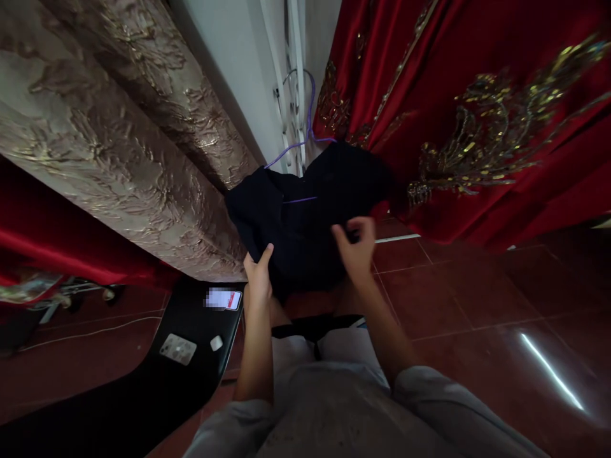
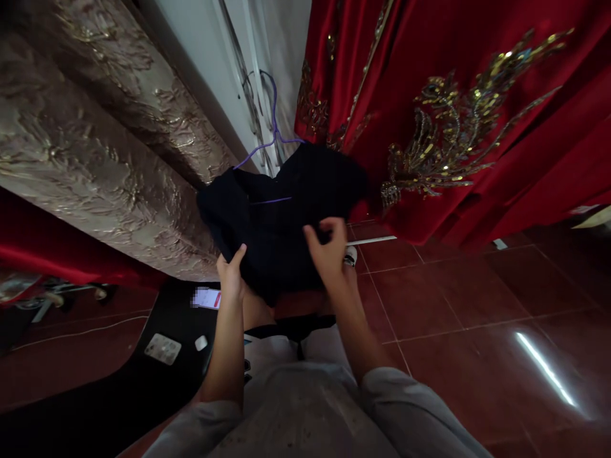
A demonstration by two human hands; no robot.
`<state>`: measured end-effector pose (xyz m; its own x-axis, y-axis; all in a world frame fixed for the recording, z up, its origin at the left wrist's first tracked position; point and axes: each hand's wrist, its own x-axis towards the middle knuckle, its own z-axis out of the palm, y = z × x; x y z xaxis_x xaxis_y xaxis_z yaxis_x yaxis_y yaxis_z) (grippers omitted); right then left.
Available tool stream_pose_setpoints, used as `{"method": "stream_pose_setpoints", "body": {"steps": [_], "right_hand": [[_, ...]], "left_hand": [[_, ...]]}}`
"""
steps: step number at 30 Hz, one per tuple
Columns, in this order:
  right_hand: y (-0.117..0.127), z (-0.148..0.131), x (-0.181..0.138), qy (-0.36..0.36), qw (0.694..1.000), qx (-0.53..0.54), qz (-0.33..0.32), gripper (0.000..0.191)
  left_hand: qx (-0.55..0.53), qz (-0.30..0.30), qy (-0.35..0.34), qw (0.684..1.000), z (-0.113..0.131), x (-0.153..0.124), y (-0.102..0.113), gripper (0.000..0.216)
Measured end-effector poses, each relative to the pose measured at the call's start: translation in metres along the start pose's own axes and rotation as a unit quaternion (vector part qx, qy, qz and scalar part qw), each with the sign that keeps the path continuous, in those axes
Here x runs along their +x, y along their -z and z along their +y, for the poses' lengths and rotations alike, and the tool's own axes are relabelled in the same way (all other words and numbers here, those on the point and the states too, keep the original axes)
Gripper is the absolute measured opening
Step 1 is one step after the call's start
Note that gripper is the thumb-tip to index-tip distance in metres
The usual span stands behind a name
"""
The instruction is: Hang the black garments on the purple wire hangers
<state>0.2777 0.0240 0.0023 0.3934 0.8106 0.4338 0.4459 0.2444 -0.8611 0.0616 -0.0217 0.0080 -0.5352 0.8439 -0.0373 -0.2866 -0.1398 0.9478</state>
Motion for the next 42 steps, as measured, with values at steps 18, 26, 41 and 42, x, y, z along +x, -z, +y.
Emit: {"method": "stream_pose_setpoints", "body": {"steps": [18,26,41,42], "right_hand": [[-0.026,0.003,-0.083,-0.227,0.912,0.179,-0.292,0.042],[-0.01,-0.033,-0.018,-0.253,0.859,0.264,-0.358,0.048],[0.009,-0.13,0.059,-0.046,0.921,0.286,-0.261,0.044],[0.008,-0.128,0.059,-0.033,0.924,0.282,-0.256,0.043]], "left_hand": [[0.253,-0.222,-0.143,0.931,-0.066,-0.042,0.003,0.015],[0.262,-0.178,-0.192,0.929,-0.072,-0.053,-0.017,0.011],[0.088,-0.221,-0.25,0.939,0.074,0.01,-0.092,0.02],[0.087,-0.238,-0.247,0.935,0.085,0.01,-0.099,0.015]]}}
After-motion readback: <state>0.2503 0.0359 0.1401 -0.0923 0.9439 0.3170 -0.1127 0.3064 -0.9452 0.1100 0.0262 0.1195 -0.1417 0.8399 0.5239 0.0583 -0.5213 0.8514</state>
